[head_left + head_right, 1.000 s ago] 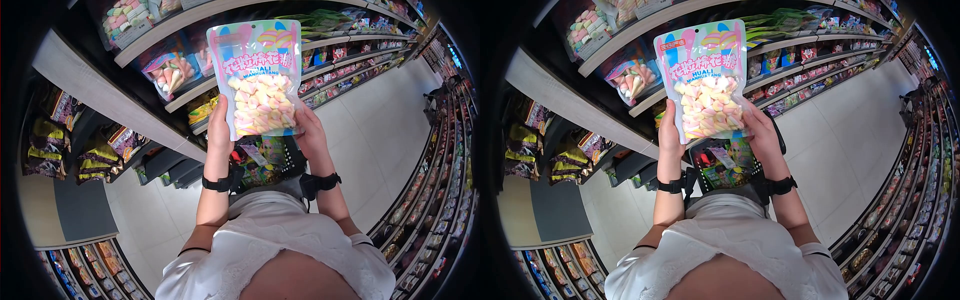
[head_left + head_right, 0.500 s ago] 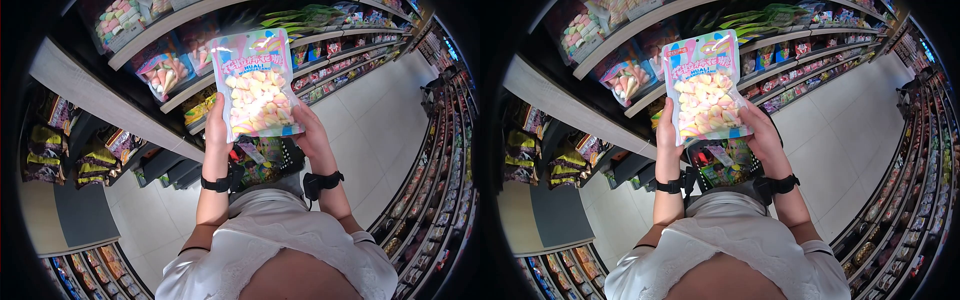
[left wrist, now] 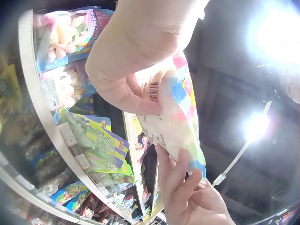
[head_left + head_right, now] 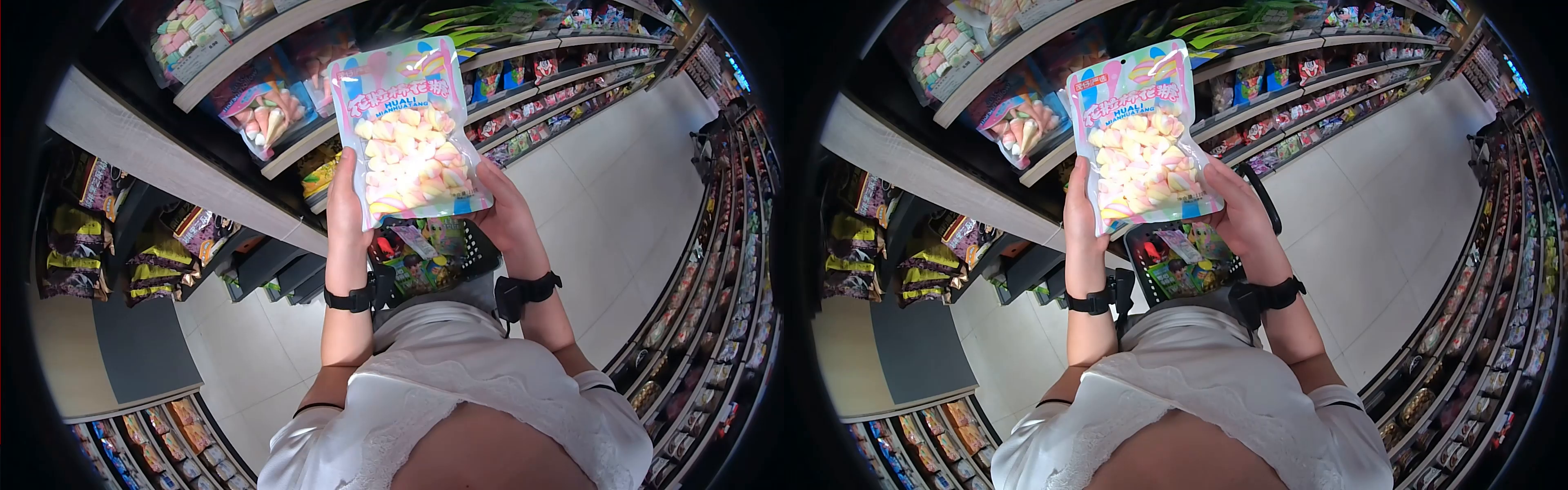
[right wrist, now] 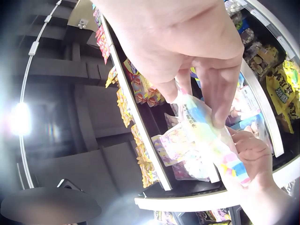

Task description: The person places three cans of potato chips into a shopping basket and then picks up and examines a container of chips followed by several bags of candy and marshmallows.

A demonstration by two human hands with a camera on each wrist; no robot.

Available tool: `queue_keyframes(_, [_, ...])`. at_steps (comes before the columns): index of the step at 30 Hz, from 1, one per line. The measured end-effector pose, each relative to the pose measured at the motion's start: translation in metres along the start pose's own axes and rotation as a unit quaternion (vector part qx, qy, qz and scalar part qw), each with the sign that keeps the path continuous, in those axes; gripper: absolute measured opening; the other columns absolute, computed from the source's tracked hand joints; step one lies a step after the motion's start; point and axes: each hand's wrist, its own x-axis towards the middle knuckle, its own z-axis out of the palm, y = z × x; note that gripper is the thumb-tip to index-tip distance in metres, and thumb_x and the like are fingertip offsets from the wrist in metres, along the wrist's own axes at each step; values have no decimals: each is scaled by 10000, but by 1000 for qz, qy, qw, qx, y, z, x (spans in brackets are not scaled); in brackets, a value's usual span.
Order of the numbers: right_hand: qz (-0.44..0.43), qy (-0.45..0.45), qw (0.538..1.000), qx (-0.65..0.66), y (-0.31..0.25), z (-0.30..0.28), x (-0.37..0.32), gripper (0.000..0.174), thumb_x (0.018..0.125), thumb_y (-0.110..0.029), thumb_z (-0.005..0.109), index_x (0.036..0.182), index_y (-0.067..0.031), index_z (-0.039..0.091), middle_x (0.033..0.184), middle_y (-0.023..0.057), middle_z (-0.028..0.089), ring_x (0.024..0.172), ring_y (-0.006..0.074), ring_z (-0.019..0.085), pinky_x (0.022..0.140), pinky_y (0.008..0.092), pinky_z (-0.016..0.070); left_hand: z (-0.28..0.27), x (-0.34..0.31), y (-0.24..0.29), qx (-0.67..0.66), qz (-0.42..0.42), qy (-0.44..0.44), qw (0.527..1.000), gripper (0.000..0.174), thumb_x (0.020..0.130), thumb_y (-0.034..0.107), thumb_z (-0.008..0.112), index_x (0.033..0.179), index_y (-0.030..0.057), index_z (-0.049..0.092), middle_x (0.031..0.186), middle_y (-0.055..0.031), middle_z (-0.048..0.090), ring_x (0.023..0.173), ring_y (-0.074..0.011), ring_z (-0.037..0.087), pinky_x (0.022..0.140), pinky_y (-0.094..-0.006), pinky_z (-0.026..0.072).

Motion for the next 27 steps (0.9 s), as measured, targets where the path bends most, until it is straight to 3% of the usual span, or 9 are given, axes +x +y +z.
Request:
queue_keyframes(6, [10,-19,999,25,6,-18,7,403,1007,-258,501,1342,-34,492,1141,40,662,912,133,682,656,281,575,4,0,-1,34,44,-18,998,501,1042,337,400,1330,-71,440,1278,-185,575,1130,-249,617,945,-366,503])
queue_keyframes(12, [5,24,999,38,3,-12,5,377,1008,-238,495,1323,-31,501,1135,65,659,939,150,679,679,302,587,4,1,-4,44,58,-8,997,510,1040,348,407,1322,-75,445,1271,-185,578,1121,-238,618,943,-357,498])
queue_keyframes(22, [12,5,1000,23,5,-11,5,376,1009,-197,483,1339,-16,486,1153,80,651,986,165,669,722,320,586,-4,2,-3,56,70,2,996,544,1030,386,426,1334,-66,441,1271,-186,577,1115,-247,620,945,-357,497])
queue_keyframes(25, [8,13,1000,27,16,-19,9,368,1001,-174,489,1331,-10,488,1158,91,647,981,173,670,713,319,586,-2,-2,2,12,22,-21,999,593,1016,444,431,1354,-44,436,1291,-178,566,1114,-247,615,931,-366,507])
queue_keyframes(27, [74,-61,983,158,27,-20,11,363,981,-157,517,1310,-4,499,1171,117,636,951,171,670,719,318,581,-13,3,0,-97,-29,-163,981,634,1003,489,433,1384,-18,418,1332,-164,541,1141,-244,593,926,-383,508])
